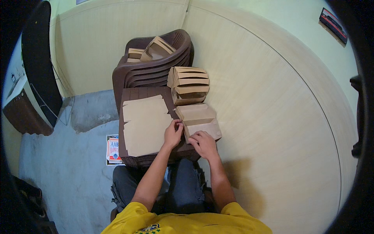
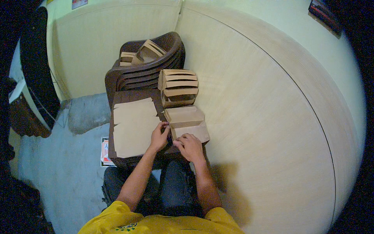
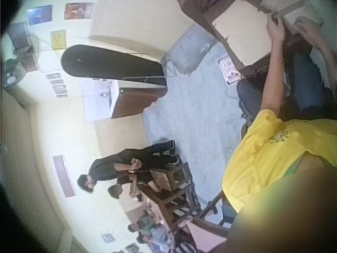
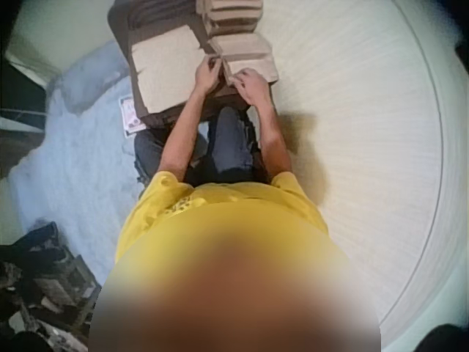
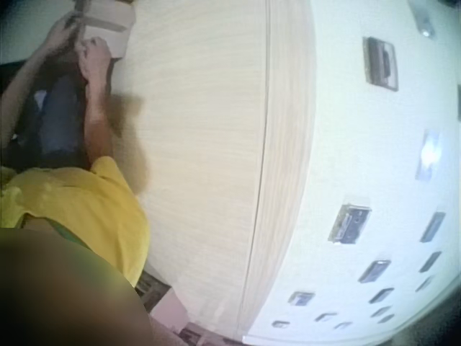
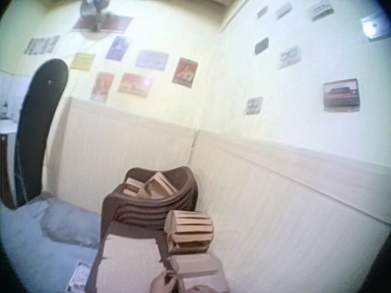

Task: The person assembles flat cardboard pieces into small boxes by folding the sides and tucking the flaps into slots. They repeat this process for multiple units, stacking the finished boxes on a chair.

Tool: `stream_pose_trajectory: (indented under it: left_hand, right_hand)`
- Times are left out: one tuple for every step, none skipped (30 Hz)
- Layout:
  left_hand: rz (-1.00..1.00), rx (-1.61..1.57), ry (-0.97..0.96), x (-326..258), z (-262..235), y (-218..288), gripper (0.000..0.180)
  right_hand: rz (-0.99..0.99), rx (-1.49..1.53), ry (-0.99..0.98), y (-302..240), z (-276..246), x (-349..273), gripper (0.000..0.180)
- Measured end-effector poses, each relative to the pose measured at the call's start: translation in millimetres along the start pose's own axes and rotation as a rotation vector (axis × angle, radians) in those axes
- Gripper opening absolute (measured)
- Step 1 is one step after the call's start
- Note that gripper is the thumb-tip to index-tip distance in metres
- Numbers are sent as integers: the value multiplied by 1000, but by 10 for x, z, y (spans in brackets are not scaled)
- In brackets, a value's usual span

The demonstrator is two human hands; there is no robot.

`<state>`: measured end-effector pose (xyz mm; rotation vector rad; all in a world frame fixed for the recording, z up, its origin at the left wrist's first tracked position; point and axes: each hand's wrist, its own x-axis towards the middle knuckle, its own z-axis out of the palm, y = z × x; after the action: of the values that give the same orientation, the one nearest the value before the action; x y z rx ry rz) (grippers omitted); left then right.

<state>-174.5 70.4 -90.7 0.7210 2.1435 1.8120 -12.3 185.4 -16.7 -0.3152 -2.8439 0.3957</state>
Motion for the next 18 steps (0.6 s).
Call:
stream_pose_trajectory:
  left_hand:
    - [-24, -26, 6, 3, 14, 21, 44]
    - [-58, -62, 8, -6, 25, 45, 43]
    - [-23, -71, 33, -26, 39, 69, 43]
    - [5, -89, 61, -44, 47, 96, 43]
    - [11, -104, 86, -63, 50, 123, 43]
    - [81, -115, 109, -76, 52, 154, 43]
    - [127, -124, 123, -102, 55, 186, 43]
    - [142, -124, 125, -126, 58, 226, 44]
    - [205, -155, 145, -133, 60, 275, 46]
    - [235, -179, 154, -159, 58, 324, 48]
    - [265, -205, 165, -186, 57, 382, 49]
    - [264, -234, 172, -211, 58, 446, 51]
    - [262, -263, 179, -248, 61, 508, 53]
    - [247, -298, 185, -284, 68, 569, 55]
    - [237, -357, 177, -319, 85, 627, 56]
    - [212, -420, 167, -356, 110, 677, 57]
    - [188, -484, 155, -383, 131, 709, 58]
    - [167, -465, 156, -403, 150, 722, 56]
  right_hand:
    - [-31, -12, 42, -30, 6, -42, 43]
    - [-60, -24, 84, -51, 12, -71, 45]
    - [-56, -22, 87, -60, 13, -85, 47]
    - [-57, -19, 92, -67, 16, -82, 49]
    - [-57, -13, 97, -72, 23, -69, 50]
    - [-49, 55, 95, -68, 22, -41, 48]
    - [-35, 124, 91, -56, 13, -14, 46]
    - [-20, 193, 86, -49, 6, 17, 44]
    - [38, 281, 65, -38, 0, 69, 45]
    - [97, 367, 42, -38, 1, 106, 45]
    - [169, 453, 38, -43, 3, 129, 45]
    - [173, 519, 94, -59, 14, 136, 42]
    - [189, 587, 169, -91, 39, 127, 39]
    - [207, 666, 223, -118, 57, 112, 36]
    - [148, 556, 262, -132, 60, 88, 37]
    - [92, 458, 278, -148, 63, 58, 39]
    - [46, 380, 330, -157, 63, 36, 41]
    - [25, 463, 252, -172, 71, 25, 43]
